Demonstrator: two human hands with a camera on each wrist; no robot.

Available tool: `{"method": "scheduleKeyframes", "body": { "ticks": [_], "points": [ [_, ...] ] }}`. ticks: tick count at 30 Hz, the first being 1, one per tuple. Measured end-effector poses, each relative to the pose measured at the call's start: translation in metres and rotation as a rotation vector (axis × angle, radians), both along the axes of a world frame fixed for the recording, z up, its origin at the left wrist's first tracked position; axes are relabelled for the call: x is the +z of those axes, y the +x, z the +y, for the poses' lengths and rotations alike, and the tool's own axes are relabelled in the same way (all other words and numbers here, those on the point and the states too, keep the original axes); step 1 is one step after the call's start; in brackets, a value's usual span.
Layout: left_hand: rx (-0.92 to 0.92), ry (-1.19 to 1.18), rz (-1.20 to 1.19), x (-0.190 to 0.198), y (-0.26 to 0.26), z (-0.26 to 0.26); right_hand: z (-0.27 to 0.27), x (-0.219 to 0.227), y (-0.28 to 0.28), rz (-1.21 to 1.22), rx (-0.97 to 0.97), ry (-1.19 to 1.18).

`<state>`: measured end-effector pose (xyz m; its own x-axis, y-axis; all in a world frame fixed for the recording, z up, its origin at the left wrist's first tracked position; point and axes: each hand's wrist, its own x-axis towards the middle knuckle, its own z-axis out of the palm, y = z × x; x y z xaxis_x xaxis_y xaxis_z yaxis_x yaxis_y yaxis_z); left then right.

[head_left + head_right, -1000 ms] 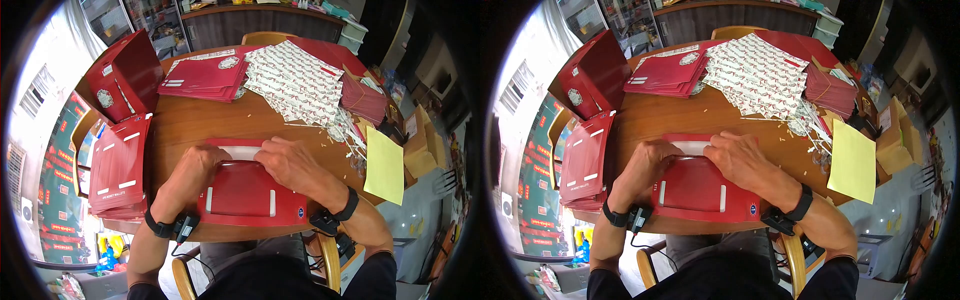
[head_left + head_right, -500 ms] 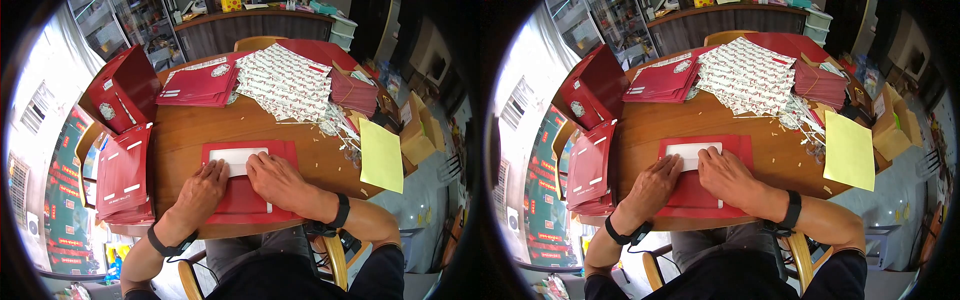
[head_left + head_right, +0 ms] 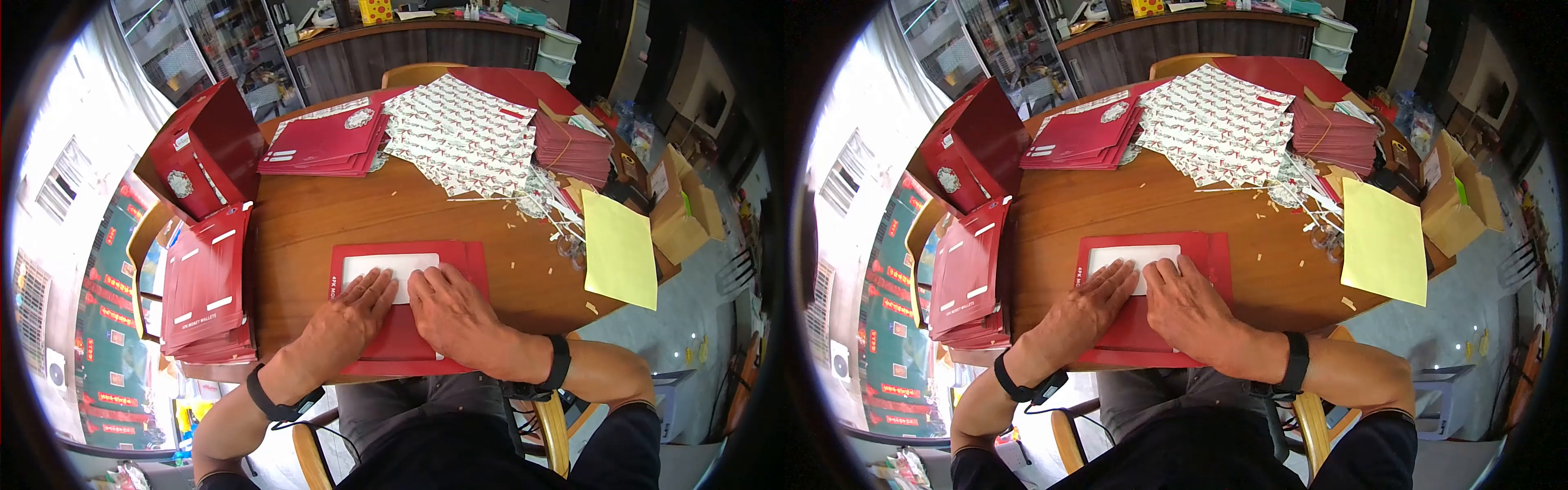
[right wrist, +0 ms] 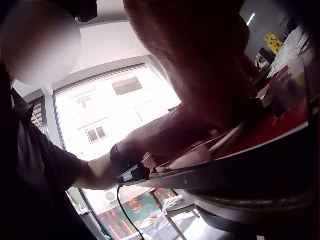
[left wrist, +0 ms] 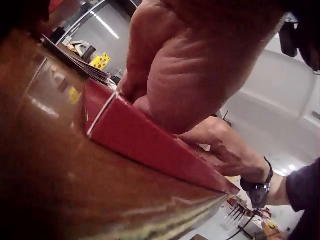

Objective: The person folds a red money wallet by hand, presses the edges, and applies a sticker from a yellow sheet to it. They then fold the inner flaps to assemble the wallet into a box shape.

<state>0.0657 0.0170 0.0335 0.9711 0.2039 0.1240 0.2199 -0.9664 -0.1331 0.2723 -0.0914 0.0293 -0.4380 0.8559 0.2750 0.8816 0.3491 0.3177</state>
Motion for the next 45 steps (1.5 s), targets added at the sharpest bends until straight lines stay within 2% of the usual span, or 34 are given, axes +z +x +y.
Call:
{"method": "scheduleKeyframes", "body": {
  "ticks": [2, 6, 8, 12, 14, 17, 21, 23, 24, 26, 27, 29, 31, 33, 36, 38, 43, 45],
  "points": [
    [0.004, 0.017, 0.006, 0.000, -0.001, -0.002, -0.005, -0.002, -0.004, -0.043, -0.062, -0.037],
    [-0.001, -0.041, -0.011, 0.000, -0.001, 0.002, -0.005, -0.004, -0.004, -0.056, -0.052, -0.039],
    [0.031, -0.169, 0.002, 0.004, -0.002, 0.002, -0.006, -0.005, -0.007, -0.110, -0.055, -0.036],
    [0.028, -0.176, -0.009, 0.003, -0.007, -0.004, -0.013, -0.005, -0.011, -0.146, -0.045, -0.024],
    [-0.028, 0.007, -0.018, 0.000, -0.008, -0.006, -0.013, -0.006, -0.010, -0.127, -0.042, 0.017],
    [-0.033, 0.128, -0.011, -0.005, -0.009, -0.012, -0.011, -0.008, -0.008, -0.111, -0.032, 0.021],
    [-0.022, 0.131, -0.013, 0.001, -0.011, -0.015, 0.000, -0.013, 0.001, 0.031, -0.021, 0.071],
    [0.032, -0.199, 0.002, 0.020, -0.012, -0.014, 0.006, -0.008, 0.009, 0.236, 0.049, 0.086],
    [0.033, -0.201, 0.004, 0.020, -0.012, -0.009, 0.010, -0.004, 0.013, 0.237, 0.050, 0.084],
    [0.107, -0.534, -0.250, 0.016, -0.010, 0.002, 0.021, 0.003, 0.024, 0.446, 0.040, -0.117],
    [0.109, -0.536, -0.250, 0.014, -0.008, 0.009, 0.027, 0.004, 0.028, 0.446, 0.042, -0.120],
    [0.190, -0.691, -0.376, 0.011, -0.005, 0.023, 0.039, 0.005, 0.035, 0.551, 0.014, -0.221],
    [0.257, -0.676, -0.366, 0.019, 0.002, 0.024, 0.047, 0.013, 0.037, 0.577, -0.017, -0.290],
    [0.342, -0.769, -0.299, 0.025, 0.008, 0.025, 0.054, 0.014, 0.040, 0.602, -0.052, -0.361],
    [0.279, -0.669, -0.299, 0.014, 0.012, 0.032, 0.058, 0.009, 0.043, 0.583, 0.018, -0.327],
    [0.296, -0.662, -0.290, 0.014, 0.014, 0.030, 0.058, 0.006, 0.044, 0.677, 0.077, -0.240],
    [0.310, -0.629, -0.292, 0.013, 0.012, 0.025, 0.058, 0.002, 0.049, 0.674, 0.115, -0.260],
    [0.261, -0.528, -0.289, 0.015, 0.012, 0.023, 0.058, 0.002, 0.049, 0.671, 0.119, -0.264]
  ]
}}
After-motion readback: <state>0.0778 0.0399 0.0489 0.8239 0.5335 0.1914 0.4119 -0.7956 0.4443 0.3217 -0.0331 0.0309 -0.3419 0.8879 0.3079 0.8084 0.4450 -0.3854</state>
